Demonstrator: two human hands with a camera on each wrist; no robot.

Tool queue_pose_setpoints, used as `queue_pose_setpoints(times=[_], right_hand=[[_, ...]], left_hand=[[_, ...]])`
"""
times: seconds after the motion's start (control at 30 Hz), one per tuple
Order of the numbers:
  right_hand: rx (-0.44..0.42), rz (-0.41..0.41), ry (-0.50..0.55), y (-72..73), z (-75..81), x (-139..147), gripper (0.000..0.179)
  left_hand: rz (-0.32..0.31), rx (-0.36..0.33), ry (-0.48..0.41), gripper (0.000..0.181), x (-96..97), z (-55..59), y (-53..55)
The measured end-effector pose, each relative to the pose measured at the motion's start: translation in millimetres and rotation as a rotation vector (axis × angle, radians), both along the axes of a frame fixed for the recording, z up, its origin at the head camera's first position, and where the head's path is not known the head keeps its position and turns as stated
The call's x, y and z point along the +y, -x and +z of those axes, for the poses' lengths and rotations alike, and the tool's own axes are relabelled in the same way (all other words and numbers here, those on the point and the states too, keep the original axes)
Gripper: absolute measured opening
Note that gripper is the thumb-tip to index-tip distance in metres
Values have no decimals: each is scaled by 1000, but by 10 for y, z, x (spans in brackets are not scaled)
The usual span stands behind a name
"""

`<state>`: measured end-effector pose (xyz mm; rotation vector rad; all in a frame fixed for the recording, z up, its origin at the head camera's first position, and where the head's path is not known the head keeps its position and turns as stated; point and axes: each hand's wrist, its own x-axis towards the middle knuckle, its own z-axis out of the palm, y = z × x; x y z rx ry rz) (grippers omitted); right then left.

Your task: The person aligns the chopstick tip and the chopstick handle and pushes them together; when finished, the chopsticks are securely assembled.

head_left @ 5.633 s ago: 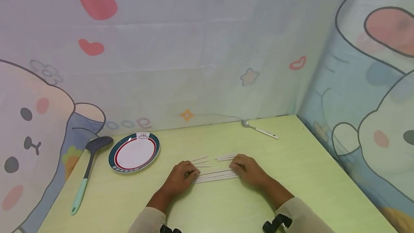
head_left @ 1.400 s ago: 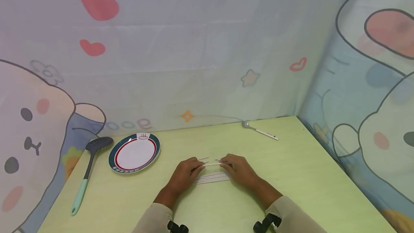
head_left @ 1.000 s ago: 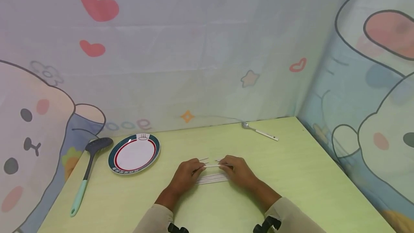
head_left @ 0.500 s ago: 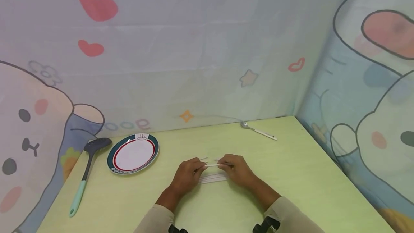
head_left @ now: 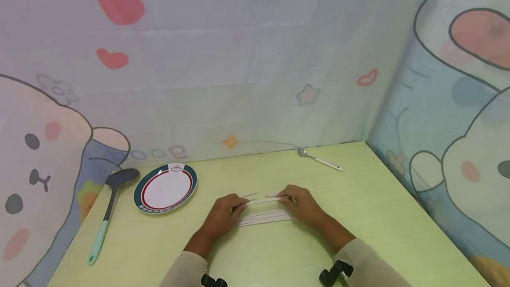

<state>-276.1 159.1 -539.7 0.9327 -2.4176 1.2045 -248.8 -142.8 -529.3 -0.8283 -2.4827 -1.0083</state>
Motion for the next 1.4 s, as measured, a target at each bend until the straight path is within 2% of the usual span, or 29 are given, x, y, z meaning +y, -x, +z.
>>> queue_pose_setpoints(times=[0.23,0.37,0.43,0.67,0.93,1.03,1.17,1.4], right_hand=[[-112,-70,-34,-19,-36,110,14],[-185,-80,17,-27,-49,144,8],[-195,-63,46,-30,-59,150,7],[-171,-32,60,-58,-43,146,8],[-139,-9,2,-50,-33,163,13],[-120,-9,-20,-34,-45,169,15],[-144,-17,-29,-18,-54,169,16],[-173,-35,-28,-39,-58,170,14]], left_hand=[[6,-26,-31,16,-86,-44,-3],[18,-25,-43,14,-95,-59,-7],[31,-23,-47,13,-97,-72,-12],[71,5,-5,8,-94,-113,-18],[59,-48,70,6,-116,-109,-9],[44,-44,61,6,-126,-106,-11],[27,-41,50,6,-138,-114,-2],[17,-98,8,11,-150,-139,2]])
